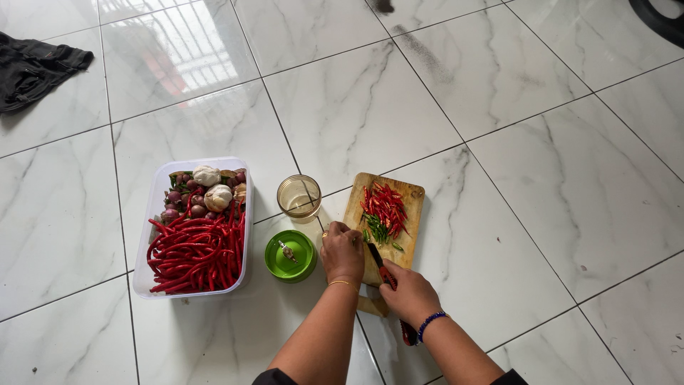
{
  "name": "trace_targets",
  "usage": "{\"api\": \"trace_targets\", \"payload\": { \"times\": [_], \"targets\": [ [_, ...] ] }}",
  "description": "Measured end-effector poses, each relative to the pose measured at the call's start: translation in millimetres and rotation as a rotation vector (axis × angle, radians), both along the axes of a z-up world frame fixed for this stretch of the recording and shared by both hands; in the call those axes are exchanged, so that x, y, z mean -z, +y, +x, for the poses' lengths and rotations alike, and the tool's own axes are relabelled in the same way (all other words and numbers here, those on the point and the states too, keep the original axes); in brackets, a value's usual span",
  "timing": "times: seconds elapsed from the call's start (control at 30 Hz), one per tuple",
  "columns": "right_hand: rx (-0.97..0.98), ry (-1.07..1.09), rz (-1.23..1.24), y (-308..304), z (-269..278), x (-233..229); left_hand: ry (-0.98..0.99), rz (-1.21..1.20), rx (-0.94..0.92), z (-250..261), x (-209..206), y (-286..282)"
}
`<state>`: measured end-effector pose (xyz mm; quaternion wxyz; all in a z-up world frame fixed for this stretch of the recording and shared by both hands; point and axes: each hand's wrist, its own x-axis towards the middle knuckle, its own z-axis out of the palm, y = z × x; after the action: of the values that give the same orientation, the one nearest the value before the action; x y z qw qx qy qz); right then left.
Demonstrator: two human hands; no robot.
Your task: The person sits on the floor and uses a knife to chop green chilies on a wooden cutting board. They then peel and chop a shallot, placing the pieces on the board.
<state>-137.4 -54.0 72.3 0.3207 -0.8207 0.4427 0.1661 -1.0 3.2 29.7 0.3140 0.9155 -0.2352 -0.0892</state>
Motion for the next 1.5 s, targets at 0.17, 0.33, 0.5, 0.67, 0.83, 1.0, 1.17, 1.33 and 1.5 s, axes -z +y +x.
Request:
{"api": "trace_targets", "payload": {
  "times": [0.17,0.33,0.5,0.67,0.83,1.0,1.17,1.33,1.5],
  "targets": [
    [0.013,-0.140,-0.088,7,3,2,0.032,-0.165,-0.083,4,1,21],
    [-0.031,-0.081,-0.104,8,19,7,0.013,-0.225,-0.079,9,15,28],
    [0.031,-0.074,-0.113,0,24,8,0.044,-0.163,-0.018,8,31,24],
    [0.023,-0.151,-0.117,1,21,12,0.037,-0.104,0.003,2,28,16],
    [0.027,-0.209,-0.144,7,16,15,0.073,-0.045,-0.030,0,17,3],
    [0.012,-0.173,-0.135,12,15,14,0.123,-0.020,-0.061,-2,10,-2],
    [-0.005,-0.160,-0.128,13,19,14,0.114,-0.030,-0.065,-3,11,-3],
    [-0.010,-0.123,-0.136,13,22,17,0.089,-0.065,-0.066,-3,12,-2],
    [-0.015,-0.125,-0.127,15,25,21,0.094,-0.068,-0.066,-2,11,-4]
  ]
}}
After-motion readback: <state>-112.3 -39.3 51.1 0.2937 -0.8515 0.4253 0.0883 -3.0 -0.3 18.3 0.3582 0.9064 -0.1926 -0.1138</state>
